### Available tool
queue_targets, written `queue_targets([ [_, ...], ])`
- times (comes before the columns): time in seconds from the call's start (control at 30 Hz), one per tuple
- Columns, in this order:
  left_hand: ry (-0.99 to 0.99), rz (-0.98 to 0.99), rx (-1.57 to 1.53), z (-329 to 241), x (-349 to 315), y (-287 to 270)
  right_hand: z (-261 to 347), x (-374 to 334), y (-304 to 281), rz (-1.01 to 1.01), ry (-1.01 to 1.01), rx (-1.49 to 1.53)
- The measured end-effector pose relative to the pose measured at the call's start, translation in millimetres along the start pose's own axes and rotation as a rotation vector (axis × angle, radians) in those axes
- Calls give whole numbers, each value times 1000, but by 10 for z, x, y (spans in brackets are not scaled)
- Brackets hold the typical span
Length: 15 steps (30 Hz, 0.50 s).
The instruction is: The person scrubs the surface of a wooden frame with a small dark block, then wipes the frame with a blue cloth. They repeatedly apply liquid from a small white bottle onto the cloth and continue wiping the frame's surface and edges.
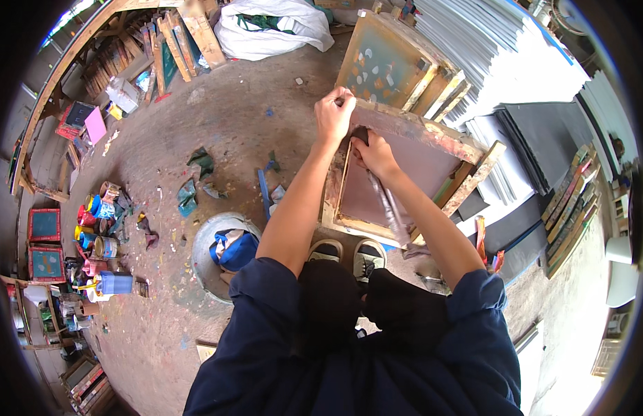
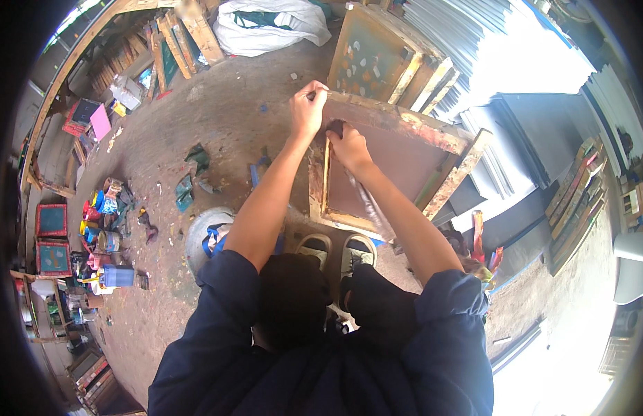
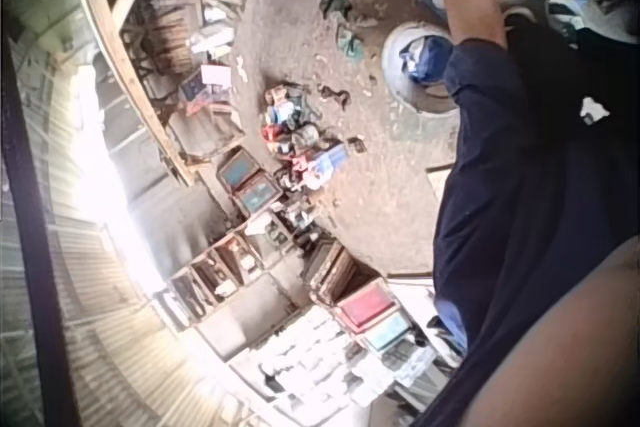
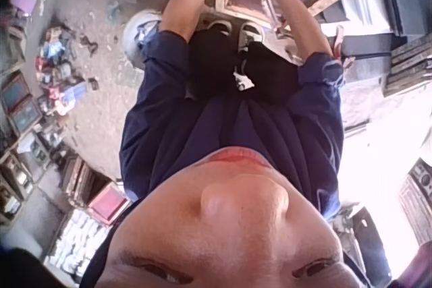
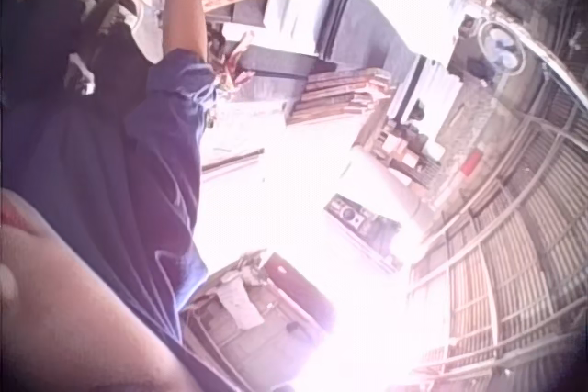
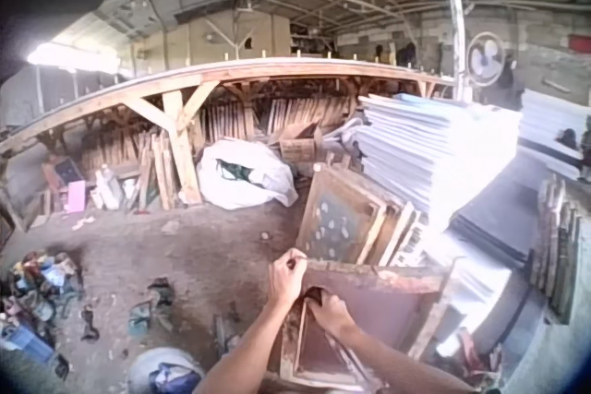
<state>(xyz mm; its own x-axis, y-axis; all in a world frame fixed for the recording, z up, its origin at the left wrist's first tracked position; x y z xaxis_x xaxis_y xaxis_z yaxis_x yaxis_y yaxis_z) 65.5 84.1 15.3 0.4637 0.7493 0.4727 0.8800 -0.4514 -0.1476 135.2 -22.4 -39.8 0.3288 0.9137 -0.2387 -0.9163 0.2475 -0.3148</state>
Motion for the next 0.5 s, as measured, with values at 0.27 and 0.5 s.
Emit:
queue_targets([
  [0.27,-72,146,-223,179,-7,47,212,-168,54,-152,-10,-382],
  [0.5,-4,89,-260,179,-35,30,270,-297,172,-303,-96,-1141],
])
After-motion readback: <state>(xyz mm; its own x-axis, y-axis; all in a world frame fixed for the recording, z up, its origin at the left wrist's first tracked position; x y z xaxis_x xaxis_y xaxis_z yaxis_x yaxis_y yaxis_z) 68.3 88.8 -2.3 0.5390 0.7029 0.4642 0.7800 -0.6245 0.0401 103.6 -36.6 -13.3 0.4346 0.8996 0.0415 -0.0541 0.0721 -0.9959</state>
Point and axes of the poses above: each hand's wrist, its own x-axis towards the middle knuckle, its own y-axis out of the palm, z = x × y, the point moved 6 cm from there along x, towards the middle knuckle, and after that the axes turned 10 degrees about z, right-handed, at the moved point
